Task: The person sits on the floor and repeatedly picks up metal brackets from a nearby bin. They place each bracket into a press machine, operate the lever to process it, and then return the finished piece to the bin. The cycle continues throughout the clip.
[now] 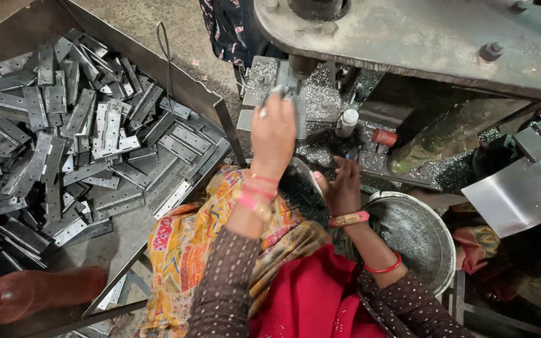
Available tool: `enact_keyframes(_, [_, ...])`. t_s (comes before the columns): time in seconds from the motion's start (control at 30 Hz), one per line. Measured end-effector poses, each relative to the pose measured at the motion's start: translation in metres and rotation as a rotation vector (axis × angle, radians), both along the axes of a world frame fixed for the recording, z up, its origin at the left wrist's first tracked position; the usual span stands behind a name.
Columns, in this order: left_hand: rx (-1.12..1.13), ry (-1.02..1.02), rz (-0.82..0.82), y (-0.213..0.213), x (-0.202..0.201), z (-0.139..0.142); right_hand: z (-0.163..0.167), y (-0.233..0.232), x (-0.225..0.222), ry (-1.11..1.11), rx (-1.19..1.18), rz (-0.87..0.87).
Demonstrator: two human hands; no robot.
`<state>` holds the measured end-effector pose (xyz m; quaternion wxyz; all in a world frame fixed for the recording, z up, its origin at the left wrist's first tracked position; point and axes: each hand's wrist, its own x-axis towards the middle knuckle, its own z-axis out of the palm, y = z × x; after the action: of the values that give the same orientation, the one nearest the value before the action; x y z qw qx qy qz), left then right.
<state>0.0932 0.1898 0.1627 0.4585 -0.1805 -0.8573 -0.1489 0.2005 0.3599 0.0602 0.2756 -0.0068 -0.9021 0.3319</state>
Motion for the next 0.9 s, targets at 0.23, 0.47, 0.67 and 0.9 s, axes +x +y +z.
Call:
enact_keyframes(0.23, [-0.130, -0.417, 0.077, 0.004, -0.029, -0.048, -0.002, 0.004, 0.004, -0.066, 0.039, 0.006])
enact_keyframes(0.47, [-0.126, -0.371, 0.161, -0.024, 0.015, -0.061, -0.005, 0.001, 0.001, -0.062, 0.059, 0.046])
enact_keyframes(0.67, [-0.124, -0.532, 0.031, 0.007, -0.001, -0.071, -0.007, 0.006, -0.001, -0.076, 0.129, 0.071])
enact_keyframes(0.9, [-0.128, -0.502, 0.093, 0.005, -0.020, -0.074, -0.065, 0.003, 0.020, -0.613, 0.288, 0.127])
